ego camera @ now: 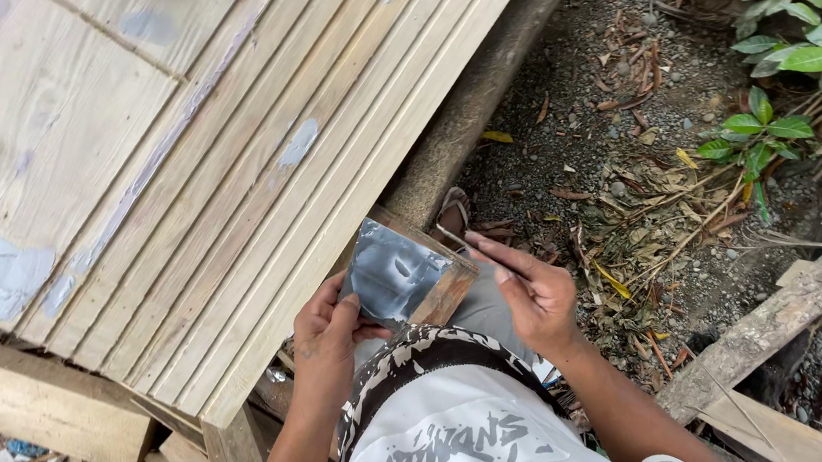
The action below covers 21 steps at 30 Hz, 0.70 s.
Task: The person uses a putty knife to scoop a pinkish filler from a metal palette and applies it into the grooves of a wooden slatted surface. They repeatedly spread and smooth the filler along the grooves, occasionally scraping excess material back onto the palette. A striped mug is visible on the surface during the process.
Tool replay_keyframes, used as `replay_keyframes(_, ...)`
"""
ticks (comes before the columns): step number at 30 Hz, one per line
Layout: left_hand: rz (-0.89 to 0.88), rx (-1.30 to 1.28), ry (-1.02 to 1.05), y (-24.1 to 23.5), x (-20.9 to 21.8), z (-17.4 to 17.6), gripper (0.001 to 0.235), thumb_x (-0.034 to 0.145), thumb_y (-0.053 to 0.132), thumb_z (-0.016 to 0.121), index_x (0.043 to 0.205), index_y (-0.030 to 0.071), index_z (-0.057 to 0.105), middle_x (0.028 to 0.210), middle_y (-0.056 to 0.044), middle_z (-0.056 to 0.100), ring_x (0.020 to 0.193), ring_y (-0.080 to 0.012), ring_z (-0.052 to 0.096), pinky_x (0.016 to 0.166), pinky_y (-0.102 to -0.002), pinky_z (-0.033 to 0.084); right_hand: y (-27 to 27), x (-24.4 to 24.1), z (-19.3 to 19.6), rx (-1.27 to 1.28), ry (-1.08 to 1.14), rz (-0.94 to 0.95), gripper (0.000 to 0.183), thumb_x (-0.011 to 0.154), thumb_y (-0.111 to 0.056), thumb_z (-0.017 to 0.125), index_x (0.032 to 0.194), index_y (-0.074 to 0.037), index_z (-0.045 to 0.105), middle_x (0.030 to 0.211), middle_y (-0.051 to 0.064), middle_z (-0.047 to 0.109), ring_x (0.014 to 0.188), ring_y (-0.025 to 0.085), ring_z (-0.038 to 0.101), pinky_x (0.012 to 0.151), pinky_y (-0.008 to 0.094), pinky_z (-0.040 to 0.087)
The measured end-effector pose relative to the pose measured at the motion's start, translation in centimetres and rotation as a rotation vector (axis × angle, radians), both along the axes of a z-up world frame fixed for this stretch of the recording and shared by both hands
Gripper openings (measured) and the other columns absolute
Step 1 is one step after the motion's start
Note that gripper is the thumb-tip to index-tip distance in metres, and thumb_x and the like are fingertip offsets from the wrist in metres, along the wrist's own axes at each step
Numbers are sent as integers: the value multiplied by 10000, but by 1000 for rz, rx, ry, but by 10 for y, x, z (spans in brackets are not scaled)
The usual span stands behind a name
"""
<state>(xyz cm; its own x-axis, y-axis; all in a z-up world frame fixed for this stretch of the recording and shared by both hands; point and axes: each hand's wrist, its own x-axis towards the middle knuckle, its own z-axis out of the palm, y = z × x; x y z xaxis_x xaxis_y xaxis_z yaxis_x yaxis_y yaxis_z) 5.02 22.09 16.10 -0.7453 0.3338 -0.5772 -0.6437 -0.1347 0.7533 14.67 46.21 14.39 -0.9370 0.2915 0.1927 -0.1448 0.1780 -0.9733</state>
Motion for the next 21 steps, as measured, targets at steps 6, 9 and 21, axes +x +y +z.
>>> replay_keyframes(6,-8,40,-4,5,-5,-4,375,964,90,468,1269,-77,608,897,-105,706,687,-144,677,647,-318,609,3,2,5,18,73,12,330,1028,54,512,1340,60,620,1364,240,673,1295,291,671,1121,355,521)
replay_keyframes(9,16,74,-35,4,-8,-10,337,961,87,466,1214,-70,622,828,-95,680,626,-144,648,592,-323,580,2,5,3,-70,38,-53,332,1047,16,503,1363,65,593,1348,232,682,1235,272,701,1074,344,548)
replay_keyframes(21,-97,72,73,20,-33,9,319,1021,155,506,1234,-62,602,844,-64,663,614,-120,618,570,-277,546,0,20,-23,44,-186,-375,295,1058,-37,613,1330,62,668,1073,160,703,893,90,585,785,219,481)
